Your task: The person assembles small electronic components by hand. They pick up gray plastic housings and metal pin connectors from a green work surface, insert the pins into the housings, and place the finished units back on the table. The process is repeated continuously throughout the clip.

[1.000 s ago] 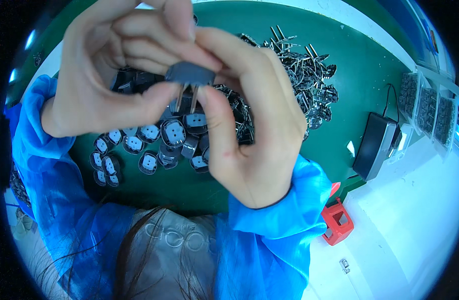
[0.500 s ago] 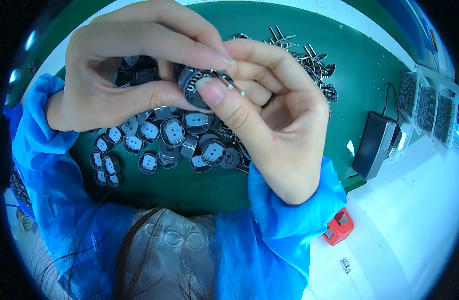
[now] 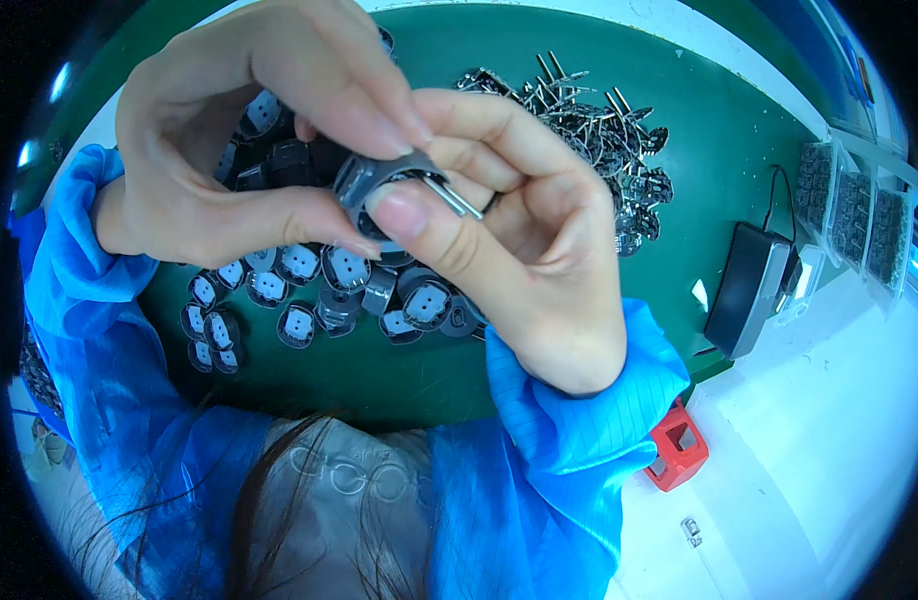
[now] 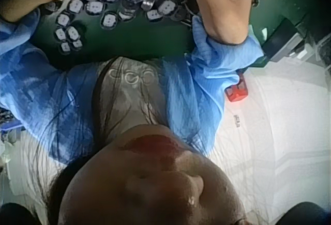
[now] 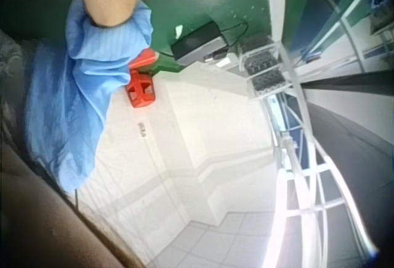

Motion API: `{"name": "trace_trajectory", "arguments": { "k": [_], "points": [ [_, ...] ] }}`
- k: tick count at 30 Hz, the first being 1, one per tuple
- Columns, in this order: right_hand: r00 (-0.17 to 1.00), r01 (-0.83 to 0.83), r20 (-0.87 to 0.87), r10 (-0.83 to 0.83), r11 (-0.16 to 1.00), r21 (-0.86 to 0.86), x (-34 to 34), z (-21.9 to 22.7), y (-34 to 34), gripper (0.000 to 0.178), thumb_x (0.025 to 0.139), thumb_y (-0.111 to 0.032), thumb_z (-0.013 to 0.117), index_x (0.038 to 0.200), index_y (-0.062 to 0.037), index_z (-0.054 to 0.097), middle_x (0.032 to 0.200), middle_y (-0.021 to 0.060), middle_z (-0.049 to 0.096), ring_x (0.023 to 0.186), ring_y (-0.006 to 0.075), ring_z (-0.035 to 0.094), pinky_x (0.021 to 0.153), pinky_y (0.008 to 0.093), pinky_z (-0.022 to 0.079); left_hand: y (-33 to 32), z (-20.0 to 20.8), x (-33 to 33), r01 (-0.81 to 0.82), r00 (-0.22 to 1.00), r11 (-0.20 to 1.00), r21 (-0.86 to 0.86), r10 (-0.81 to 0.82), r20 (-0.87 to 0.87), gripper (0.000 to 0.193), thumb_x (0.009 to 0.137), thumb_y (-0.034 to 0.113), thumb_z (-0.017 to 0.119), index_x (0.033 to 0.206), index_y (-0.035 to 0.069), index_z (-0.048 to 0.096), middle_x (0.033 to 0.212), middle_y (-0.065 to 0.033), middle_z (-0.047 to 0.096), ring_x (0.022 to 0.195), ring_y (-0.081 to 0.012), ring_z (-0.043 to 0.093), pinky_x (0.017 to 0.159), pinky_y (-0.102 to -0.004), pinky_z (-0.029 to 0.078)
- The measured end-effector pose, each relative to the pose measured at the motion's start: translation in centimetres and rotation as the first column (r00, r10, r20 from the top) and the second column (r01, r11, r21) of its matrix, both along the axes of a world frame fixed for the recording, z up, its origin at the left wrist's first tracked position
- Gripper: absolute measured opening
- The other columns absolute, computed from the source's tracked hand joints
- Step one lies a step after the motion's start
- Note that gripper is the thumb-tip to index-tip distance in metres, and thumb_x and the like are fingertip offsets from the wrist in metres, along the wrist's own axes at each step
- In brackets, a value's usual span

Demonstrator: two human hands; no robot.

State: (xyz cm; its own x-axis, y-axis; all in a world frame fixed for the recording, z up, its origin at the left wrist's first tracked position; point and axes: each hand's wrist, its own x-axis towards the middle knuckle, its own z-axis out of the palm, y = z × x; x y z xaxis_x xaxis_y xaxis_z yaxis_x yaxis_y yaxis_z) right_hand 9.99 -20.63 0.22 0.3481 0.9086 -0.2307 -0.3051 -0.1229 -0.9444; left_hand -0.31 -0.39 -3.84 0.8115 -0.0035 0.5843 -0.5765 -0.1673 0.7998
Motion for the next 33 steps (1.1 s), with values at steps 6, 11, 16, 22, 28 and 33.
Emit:
{"name": "trace_trajectory", "arguments": {
  "k": [6, 11, 16, 22, 28, 33],
  "points": [
    [0.993, -0.045, -0.112, 0.047, 0.999, 0.021, 0.2, 0.1, 0.0, 0.049, 0.088, -0.027, 0.073, 0.120, 0.0032, 0.051, 0.102, 0.0105, 0.057, 0.097, 0.0214, 0.057, 0.086, 0.0339, 0.045, -0.1, 0.6, 0.8, 0.036, 0.958, 0.994, 0.107, -0.065, 0.280, 0.028, 0.073, 0.010, 0.089, 0.094, -0.001, 0.075, 0.095, -0.0147, 0.071, 0.078, -0.0205, 0.065, 0.066, -0.0297, 0.047],
    [0.984, -0.053, -0.169, 0.058, 0.998, 0.037, -0.6, 0.1, 0.4, 0.055, 0.085, -0.025, 0.076, 0.123, 0.0041, 0.050, 0.100, 0.0113, 0.058, 0.093, 0.0223, 0.059, 0.082, 0.0334, 0.047, 0.3, 1.3, 0.8, 0.042, 0.928, 0.959, 0.282, -0.142, 0.343, 0.028, 0.074, 0.009, 0.086, 0.097, 0.000, 0.073, 0.099, -0.0160, 0.071, 0.076, -0.0203, 0.063, 0.064, -0.0306, 0.047],
    [0.987, 0.046, -0.159, -0.041, 0.998, 0.030, -1.8, 0.4, 0.0, 0.057, 0.085, -0.023, 0.078, 0.126, 0.0051, 0.050, 0.104, 0.0139, 0.061, 0.092, 0.0234, 0.061, 0.083, 0.0331, 0.048, 0.6, 3.7, -0.9, 0.105, 0.989, 0.908, 0.406, -0.140, 0.055, 0.030, 0.070, 0.004, 0.085, 0.095, 0.001, 0.070, 0.100, -0.0137, 0.071, 0.074, -0.0193, 0.061, 0.062, -0.0306, 0.046],
    [0.999, -0.009, 0.052, 0.005, 0.997, 0.078, -0.8, 0.5, -0.6, 0.046, 0.090, -0.017, 0.073, 0.126, 0.0060, 0.055, 0.107, 0.0146, 0.065, 0.094, 0.0218, 0.063, 0.085, 0.0324, 0.049, -0.3, 4.3, -1.4, 0.006, 1.000, 0.917, 0.398, -0.009, 0.006, 0.027, 0.072, 0.010, 0.084, 0.095, 0.002, 0.072, 0.099, -0.0122, 0.069, 0.068, -0.0198, 0.055, 0.059, -0.0335, 0.041],
    [0.675, 0.177, 0.729, -0.115, 0.984, -0.008, 0.3, 0.6, -0.2, 0.029, 0.093, -0.007, 0.067, 0.120, 0.0025, 0.064, 0.106, 0.0104, 0.067, 0.090, 0.0138, 0.060, 0.079, 0.0261, 0.047, 2.5, 0.1, 2.1, -0.271, 0.959, 0.875, 0.401, 0.212, 0.186, 0.034, 0.085, 0.020, 0.078, 0.111, 0.001, 0.069, 0.098, -0.0077, 0.062, 0.084, -0.0163, 0.057, 0.071, -0.0288, 0.045],
    [0.379, 0.126, 0.923, 0.072, 0.984, -0.129, 0.7, 0.1, -0.8, 0.027, 0.080, -0.004, 0.078, 0.106, -0.0070, 0.074, 0.096, 0.0039, 0.069, 0.072, 0.0104, 0.051, 0.060, 0.0235, 0.039, 7.2, 0.0, 2.7, -0.397, 0.774, 0.768, 0.503, 0.574, -0.266, 0.025, 0.089, 0.017, 0.072, 0.106, 0.002, 0.064, 0.100, -0.0055, 0.064, 0.091, -0.0139, 0.058, 0.084, -0.0290, 0.048]
  ]
}}
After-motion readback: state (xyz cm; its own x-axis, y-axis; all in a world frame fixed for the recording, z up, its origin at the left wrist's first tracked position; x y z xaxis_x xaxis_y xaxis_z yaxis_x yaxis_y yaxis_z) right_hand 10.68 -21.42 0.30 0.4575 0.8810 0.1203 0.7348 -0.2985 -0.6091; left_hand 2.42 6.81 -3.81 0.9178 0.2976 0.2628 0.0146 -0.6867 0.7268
